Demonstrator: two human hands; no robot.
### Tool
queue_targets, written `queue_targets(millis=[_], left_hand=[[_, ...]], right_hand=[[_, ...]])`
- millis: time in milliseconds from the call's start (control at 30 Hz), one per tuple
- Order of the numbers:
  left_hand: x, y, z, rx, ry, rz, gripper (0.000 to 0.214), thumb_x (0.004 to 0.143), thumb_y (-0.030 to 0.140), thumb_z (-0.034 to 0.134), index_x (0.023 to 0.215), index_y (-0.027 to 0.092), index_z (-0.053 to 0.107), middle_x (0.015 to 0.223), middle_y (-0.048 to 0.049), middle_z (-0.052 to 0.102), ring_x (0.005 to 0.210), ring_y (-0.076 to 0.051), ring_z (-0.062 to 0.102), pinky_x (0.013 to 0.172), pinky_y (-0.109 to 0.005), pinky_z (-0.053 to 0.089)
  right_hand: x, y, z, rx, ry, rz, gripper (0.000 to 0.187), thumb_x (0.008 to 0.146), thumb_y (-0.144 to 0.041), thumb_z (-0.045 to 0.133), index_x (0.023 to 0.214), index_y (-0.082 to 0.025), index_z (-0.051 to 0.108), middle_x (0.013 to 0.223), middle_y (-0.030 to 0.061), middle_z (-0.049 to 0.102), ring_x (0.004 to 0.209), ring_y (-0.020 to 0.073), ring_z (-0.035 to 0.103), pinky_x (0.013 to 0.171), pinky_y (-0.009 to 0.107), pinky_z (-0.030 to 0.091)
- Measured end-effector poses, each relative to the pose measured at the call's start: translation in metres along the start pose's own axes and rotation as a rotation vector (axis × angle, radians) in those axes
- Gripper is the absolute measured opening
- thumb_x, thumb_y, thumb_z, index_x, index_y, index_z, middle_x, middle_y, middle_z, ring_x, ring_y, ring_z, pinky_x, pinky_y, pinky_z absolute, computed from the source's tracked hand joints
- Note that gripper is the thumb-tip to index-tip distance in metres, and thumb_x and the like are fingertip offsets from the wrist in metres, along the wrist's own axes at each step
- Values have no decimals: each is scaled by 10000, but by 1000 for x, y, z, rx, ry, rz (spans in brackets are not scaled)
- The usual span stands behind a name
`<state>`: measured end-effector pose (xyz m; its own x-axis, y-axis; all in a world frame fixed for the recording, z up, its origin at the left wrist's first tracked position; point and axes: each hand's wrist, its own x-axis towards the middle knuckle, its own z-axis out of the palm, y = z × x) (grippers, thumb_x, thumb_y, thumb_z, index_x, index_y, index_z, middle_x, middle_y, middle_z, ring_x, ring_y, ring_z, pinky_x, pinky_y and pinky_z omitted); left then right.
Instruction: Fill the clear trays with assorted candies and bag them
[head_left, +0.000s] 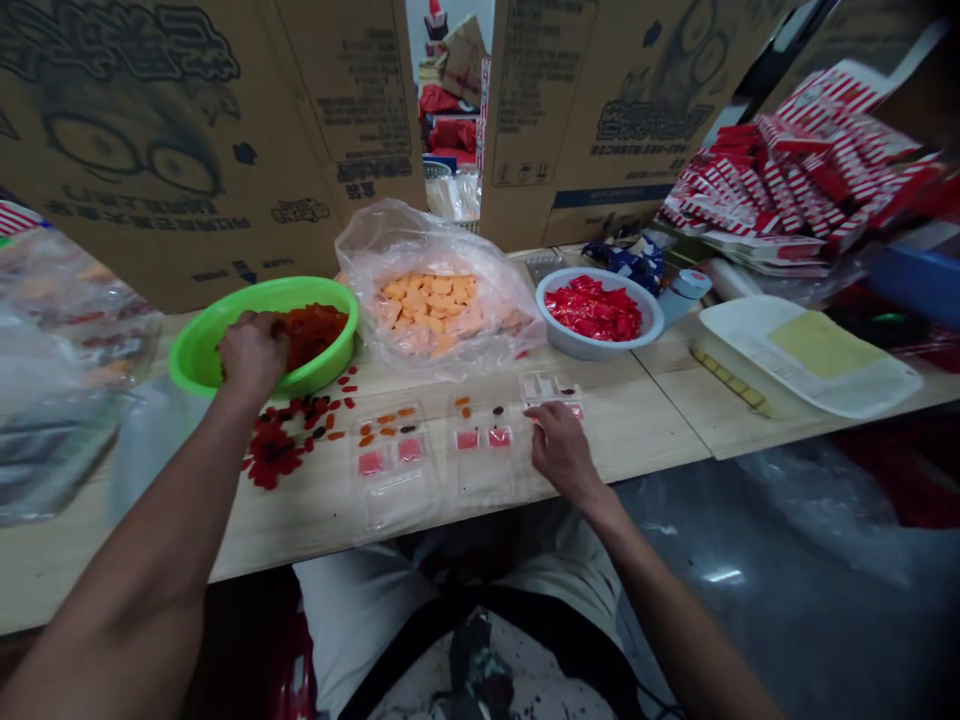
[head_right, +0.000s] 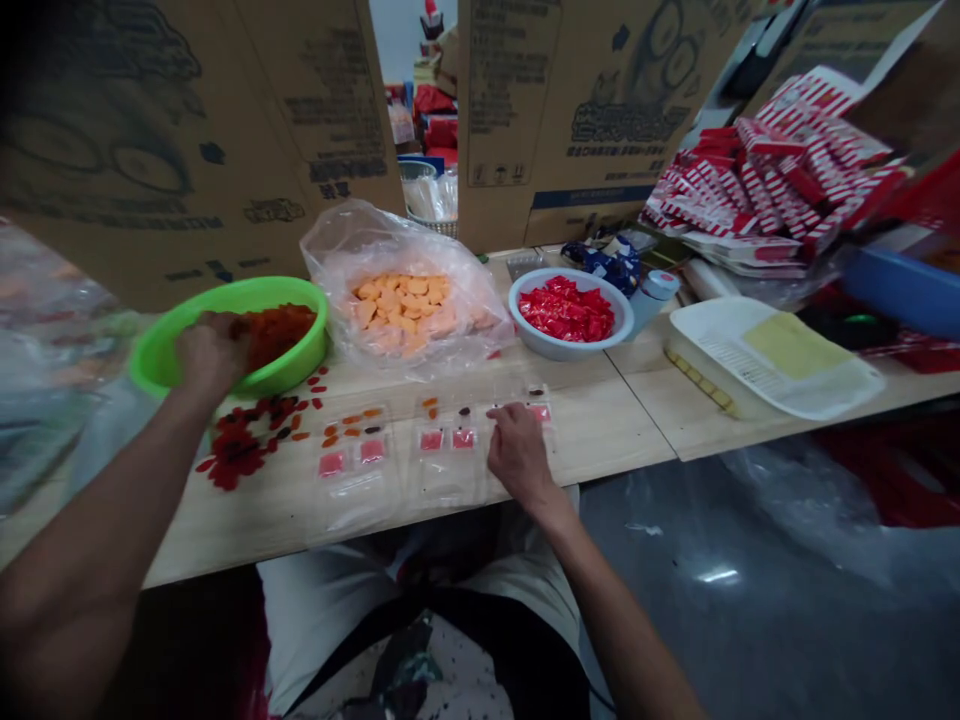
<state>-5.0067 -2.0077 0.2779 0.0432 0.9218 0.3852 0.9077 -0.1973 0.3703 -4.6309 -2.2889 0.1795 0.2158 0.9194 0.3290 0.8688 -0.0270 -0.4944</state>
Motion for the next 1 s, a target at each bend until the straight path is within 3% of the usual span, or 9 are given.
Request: queue_targets(millis=[67,100,233,333,433,533,733,800,1000], left_hand=[[-28,38,6,-61,181,78,253,805,177,565,1016,151,702,989,-16,663,900,-155,574,966,-316,444],[-46,61,13,-168,166,153,241,807,178,569,1004,152,704,981,-15,675,875,-144,587,906,-280,464],[-121,151,57,-527,-350,304,195,759,152,594,914,159,712,829,-3,692,716,-127,595,687,-221,474],[-153,186,89,-511,-605,311,278,754,131,607,994,172,741,715,16,663,654,-119,571,648,-219,436],[-154,190,103,-506,-659,212,343,769,193,662,1103,154,724,671,23,634,620,-118,547,629,-226,412],[-142,183,100,-633,-695,39,214,758,204,675,945,114,723,685,6,627,607,-108,535,605,-221,404],[-127,186,87,-1100,-866,-550,127,810,207,533,845,132,629,624,14,544,526,-102,516,527,-217,403],[-128,189,89,-1008,-870,-418,138,819,253,559,790,139,630,596,25,523,525,-102,497,539,-219,400],[-142,191,104,-448,-802,287,167,743,165,616,827,139,759,621,23,608,609,-111,502,593,-215,345]], right_hand=[[-4,-13,10,61,1,-86,367,814,-53,464,1115,-150,651,1086,136,607,1072,257,544,917,389,455],[-4,-19,14,86,1,-112,367,812,-49,467,1114,-147,650,1087,140,604,1075,261,543,915,396,458],[-2,-29,25,131,-15,-130,358,809,-42,466,1101,-136,650,1089,148,596,1066,260,546,912,404,467],[3,-27,25,111,-42,-116,380,794,-30,468,1111,-133,651,1096,150,592,1070,262,539,917,404,469],[10,-21,22,82,-54,-72,408,777,-1,449,1099,-130,664,1060,144,596,1036,255,538,923,388,467],[19,-12,19,55,-78,-10,446,761,30,433,1103,-124,674,1040,138,596,1017,246,535,932,356,456],[34,-5,15,-34,-169,23,430,831,-30,449,1211,-116,631,1099,148,588,1038,243,527,941,334,414],[36,-8,12,-117,-231,29,381,856,-83,468,1195,-141,631,1099,145,587,1028,258,529,905,357,403],[37,-25,12,-329,-299,28,217,897,-214,495,1064,-158,622,1077,150,584,1062,306,511,847,421,331]])
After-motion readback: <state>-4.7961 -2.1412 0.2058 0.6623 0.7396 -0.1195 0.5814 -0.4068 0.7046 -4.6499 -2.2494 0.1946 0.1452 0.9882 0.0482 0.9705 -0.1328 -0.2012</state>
